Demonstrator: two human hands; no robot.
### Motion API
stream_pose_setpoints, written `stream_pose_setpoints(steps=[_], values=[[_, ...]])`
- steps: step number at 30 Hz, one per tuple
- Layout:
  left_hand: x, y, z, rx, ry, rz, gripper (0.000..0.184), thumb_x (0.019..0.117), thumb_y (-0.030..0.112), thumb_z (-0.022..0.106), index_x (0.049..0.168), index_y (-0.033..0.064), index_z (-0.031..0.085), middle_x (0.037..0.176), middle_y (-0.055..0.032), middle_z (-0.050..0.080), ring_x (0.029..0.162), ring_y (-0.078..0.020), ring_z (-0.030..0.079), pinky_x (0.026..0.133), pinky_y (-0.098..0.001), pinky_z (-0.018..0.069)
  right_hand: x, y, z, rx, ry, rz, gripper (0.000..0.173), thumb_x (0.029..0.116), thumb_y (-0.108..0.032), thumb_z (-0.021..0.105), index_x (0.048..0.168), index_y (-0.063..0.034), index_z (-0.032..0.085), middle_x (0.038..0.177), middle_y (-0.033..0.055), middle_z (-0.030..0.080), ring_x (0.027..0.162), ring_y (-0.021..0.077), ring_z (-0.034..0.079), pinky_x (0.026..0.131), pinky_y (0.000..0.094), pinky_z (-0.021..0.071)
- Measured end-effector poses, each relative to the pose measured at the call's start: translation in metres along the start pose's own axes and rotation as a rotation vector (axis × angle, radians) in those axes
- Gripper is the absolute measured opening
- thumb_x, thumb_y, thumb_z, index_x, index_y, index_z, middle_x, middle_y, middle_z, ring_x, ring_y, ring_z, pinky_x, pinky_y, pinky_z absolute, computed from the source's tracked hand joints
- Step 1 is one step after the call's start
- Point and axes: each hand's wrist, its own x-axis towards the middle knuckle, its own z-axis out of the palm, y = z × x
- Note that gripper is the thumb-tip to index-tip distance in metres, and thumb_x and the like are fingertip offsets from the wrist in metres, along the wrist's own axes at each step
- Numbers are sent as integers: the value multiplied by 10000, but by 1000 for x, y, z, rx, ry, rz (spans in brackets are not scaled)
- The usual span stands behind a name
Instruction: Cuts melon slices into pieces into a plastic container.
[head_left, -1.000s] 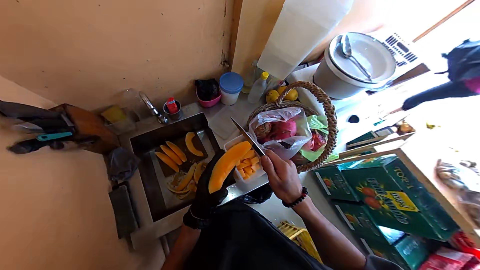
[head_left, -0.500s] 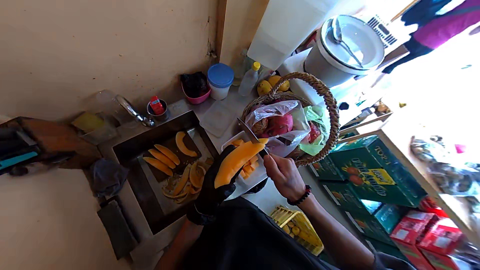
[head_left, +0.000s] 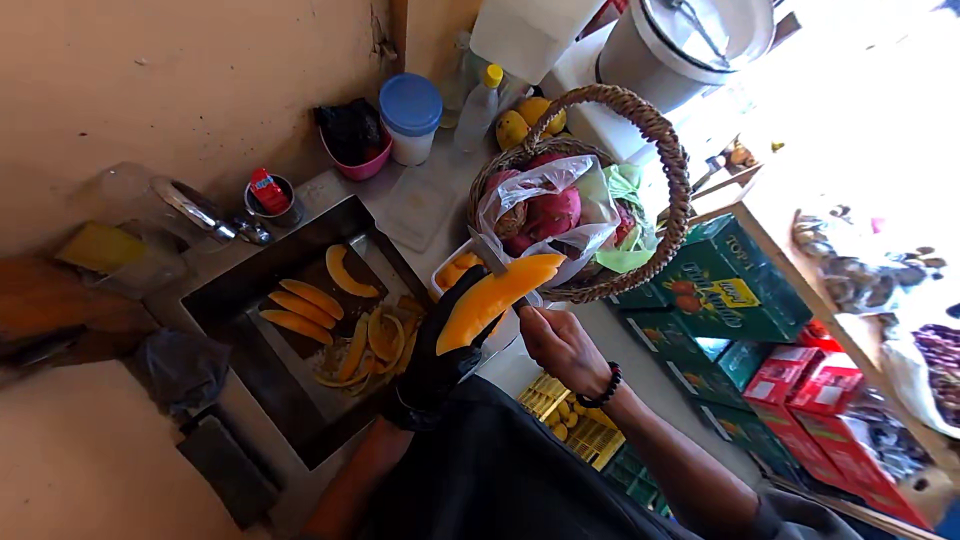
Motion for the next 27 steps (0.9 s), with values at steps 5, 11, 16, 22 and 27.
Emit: stream_pose_setpoints(steps=[5, 11, 16, 22, 27], values=[[9, -3, -2, -44, -89, -28, 741, 857, 273, 771, 1500, 78, 460, 1425, -76, 574, 1236, -169, 592, 1055, -365, 503, -4, 2, 6, 122, -32, 38, 493, 1102, -381, 341, 697, -161, 518, 525, -80, 418, 421, 29, 387, 407, 205, 332], [19, -16, -7, 17, -137, 49, 673, 923, 391, 709, 1494, 122, 474, 1348, -37, 614, 1141, -102, 613, 940, -288, 535, -3, 5, 14, 179, -67, 83, 503, 1103, -387, 331, 702, -150, 522, 525, -70, 418, 422, 42, 382, 410, 214, 323], [25, -20, -7, -257, -169, 4, 575, 930, 349, 680, 1460, 206, 509, 1407, -35, 577, 1237, -147, 576, 1017, -339, 503, 5, 2, 17, 213, -125, 193, 540, 1111, -417, 316, 697, -132, 512, 505, -30, 432, 393, 69, 388, 390, 224, 330], [28, -22, -8, -297, -8, -36, 435, 902, 370, 663, 1313, 240, 603, 1243, 5, 672, 1076, -100, 655, 881, -295, 561, 19, -2, 24, 301, -270, 380, 573, 1106, -501, 313, 729, -113, 504, 487, -5, 411, 355, 81, 373, 354, 221, 314], [29, -20, -10, -448, -52, -74, 576, 918, 403, 646, 1430, 173, 519, 1409, -87, 595, 1291, -205, 582, 1054, -368, 507, 21, -1, 34, 437, -388, 457, 577, 1096, -535, 331, 730, -116, 480, 472, -13, 374, 343, 63, 349, 342, 204, 290]])
